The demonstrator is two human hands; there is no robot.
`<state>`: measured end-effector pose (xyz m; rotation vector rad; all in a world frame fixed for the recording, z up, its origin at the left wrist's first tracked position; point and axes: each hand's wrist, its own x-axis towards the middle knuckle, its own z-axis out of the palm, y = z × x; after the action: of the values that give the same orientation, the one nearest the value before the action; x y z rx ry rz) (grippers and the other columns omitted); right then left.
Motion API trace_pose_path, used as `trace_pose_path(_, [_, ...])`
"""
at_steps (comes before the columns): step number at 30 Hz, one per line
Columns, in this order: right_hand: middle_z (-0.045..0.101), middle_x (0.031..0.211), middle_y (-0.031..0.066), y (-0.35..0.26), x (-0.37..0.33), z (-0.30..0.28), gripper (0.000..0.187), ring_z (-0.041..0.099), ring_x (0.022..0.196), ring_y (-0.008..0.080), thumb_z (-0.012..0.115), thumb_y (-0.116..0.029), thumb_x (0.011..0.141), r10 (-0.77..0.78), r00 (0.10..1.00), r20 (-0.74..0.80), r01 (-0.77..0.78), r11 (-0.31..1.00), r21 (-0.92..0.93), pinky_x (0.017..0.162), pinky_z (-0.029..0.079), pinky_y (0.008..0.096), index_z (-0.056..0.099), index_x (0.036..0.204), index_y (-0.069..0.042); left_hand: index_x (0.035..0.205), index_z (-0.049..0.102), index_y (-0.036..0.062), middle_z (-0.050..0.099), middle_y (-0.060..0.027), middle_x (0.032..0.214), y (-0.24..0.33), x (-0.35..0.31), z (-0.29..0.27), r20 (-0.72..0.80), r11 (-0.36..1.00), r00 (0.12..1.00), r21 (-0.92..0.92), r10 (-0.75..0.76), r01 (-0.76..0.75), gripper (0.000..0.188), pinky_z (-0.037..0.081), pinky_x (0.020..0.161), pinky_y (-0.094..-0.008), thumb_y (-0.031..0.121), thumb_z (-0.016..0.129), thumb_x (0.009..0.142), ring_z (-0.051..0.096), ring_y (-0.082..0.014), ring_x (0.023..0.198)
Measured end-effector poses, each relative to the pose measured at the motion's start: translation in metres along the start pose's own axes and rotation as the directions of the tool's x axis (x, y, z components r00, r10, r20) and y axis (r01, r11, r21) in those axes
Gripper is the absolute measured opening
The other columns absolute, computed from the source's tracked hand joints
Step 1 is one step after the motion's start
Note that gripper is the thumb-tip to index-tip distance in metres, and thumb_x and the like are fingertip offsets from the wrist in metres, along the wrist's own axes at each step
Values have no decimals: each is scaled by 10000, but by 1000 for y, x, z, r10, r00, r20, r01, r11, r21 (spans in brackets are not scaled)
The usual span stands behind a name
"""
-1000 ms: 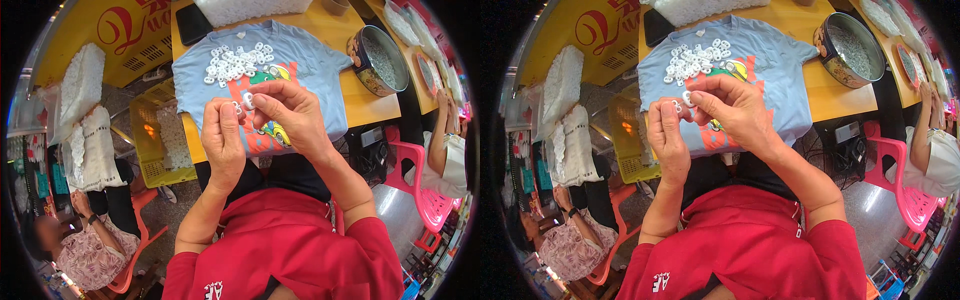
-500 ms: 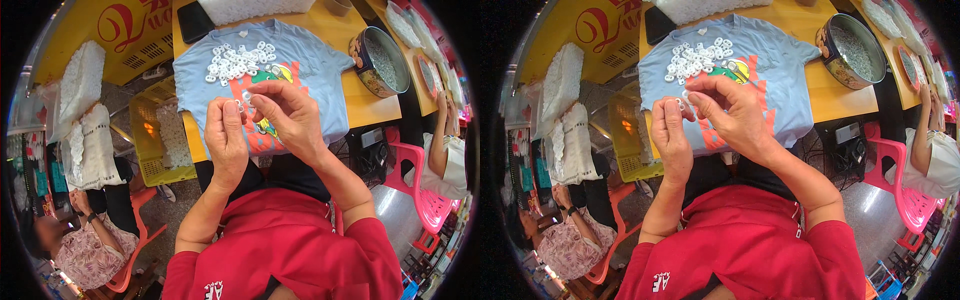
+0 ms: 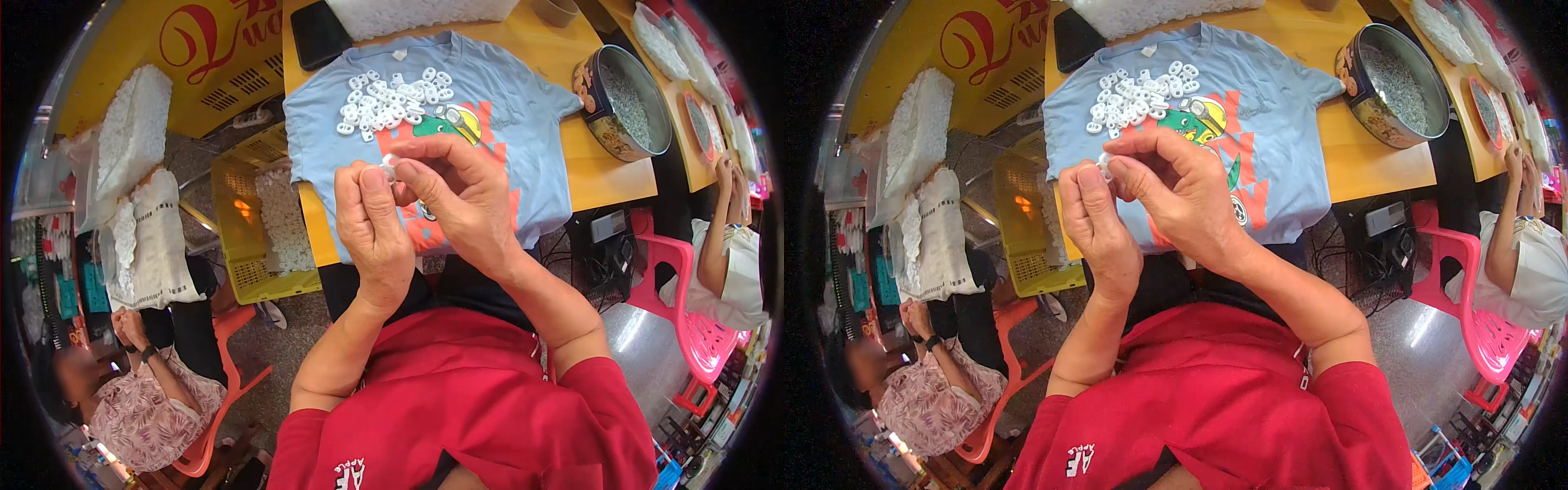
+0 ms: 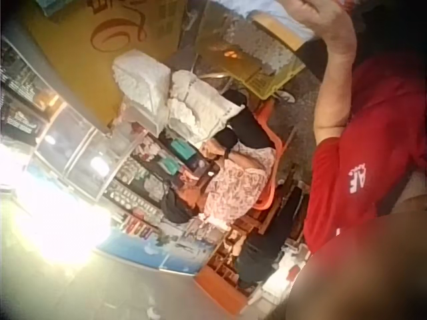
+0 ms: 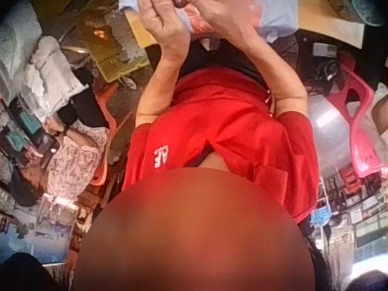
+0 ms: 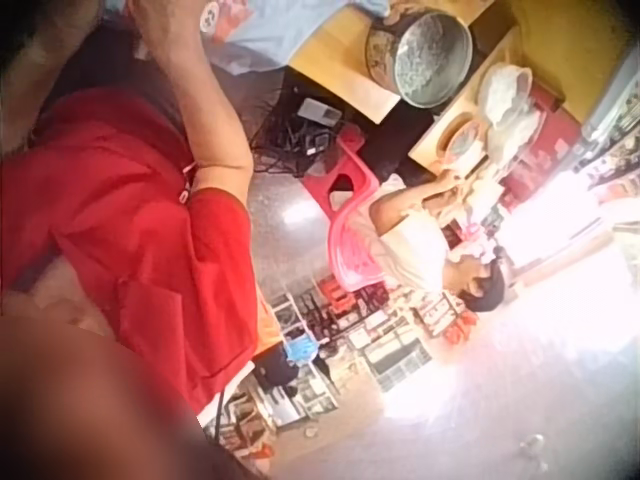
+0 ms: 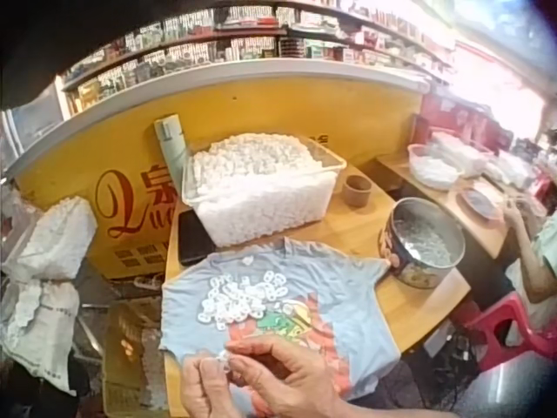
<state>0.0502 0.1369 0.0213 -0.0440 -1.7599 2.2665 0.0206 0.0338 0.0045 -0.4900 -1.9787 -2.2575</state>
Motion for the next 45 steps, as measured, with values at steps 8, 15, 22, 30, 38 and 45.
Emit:
trace_pose_path(8, [620,999,67,13,1,5,169,625,849,109,580,23,916,-319,947,-42,295,913,-282,709,536,238,595,1084,14,843,398,48,385,-7,726,5,4,7,-49,982,990,144,132,-124,196,336,538,-235,127,405,1022,371,-74,628])
trace_pose_path(15, [604,991,64,12,-2,5,178,630,871,119,573,52,908,-207,977,-49,195,962,-192,722,544,245,596,1081,19,841,400,47,388,-10,730,1,0,8,-83,979,987,161,138,-124,202,346,539,-235,134,405,1023,381,-78,627])
trace_pose_path(22, [634,962,57,13,-3,-2,196,619,827,111,593,-12,919,-82,996,-37,78,993,-88,698,532,242,600,1115,9,843,409,53,398,8,759,-7,-2,3,-4,996,1000,-86,17,-17,196,350,585,-223,128,397,1024,368,-69,662])
trace_pose_path(30, [646,961,46,-5,-6,-3,198,597,791,94,612,-98,930,121,989,84,-133,979,156,692,512,241,618,1099,5,1052,446,28,490,-67,1025,-10,-5,-4,67,961,996,-275,54,-34,279,440,728,-226,304,418,1021,476,-97,862])
trace_pose_path(38, [633,1016,52,-6,-14,5,170,602,896,109,609,-68,925,97,995,22,-100,965,242,770,516,248,633,1073,12,1301,385,-40,480,-169,1272,0,-4,-6,372,898,927,-391,-44,200,701,391,1003,-335,577,321,972,497,-216,1147])
trace_pose_path(45, [602,1073,43,-9,-19,6,137,592,960,114,615,-53,917,12,1000,23,-14,994,110,835,500,249,648,1033,11,1271,421,-5,457,-171,1276,-15,-7,-8,350,870,934,-480,71,113,596,380,1011,-355,516,348,990,499,-229,1145])
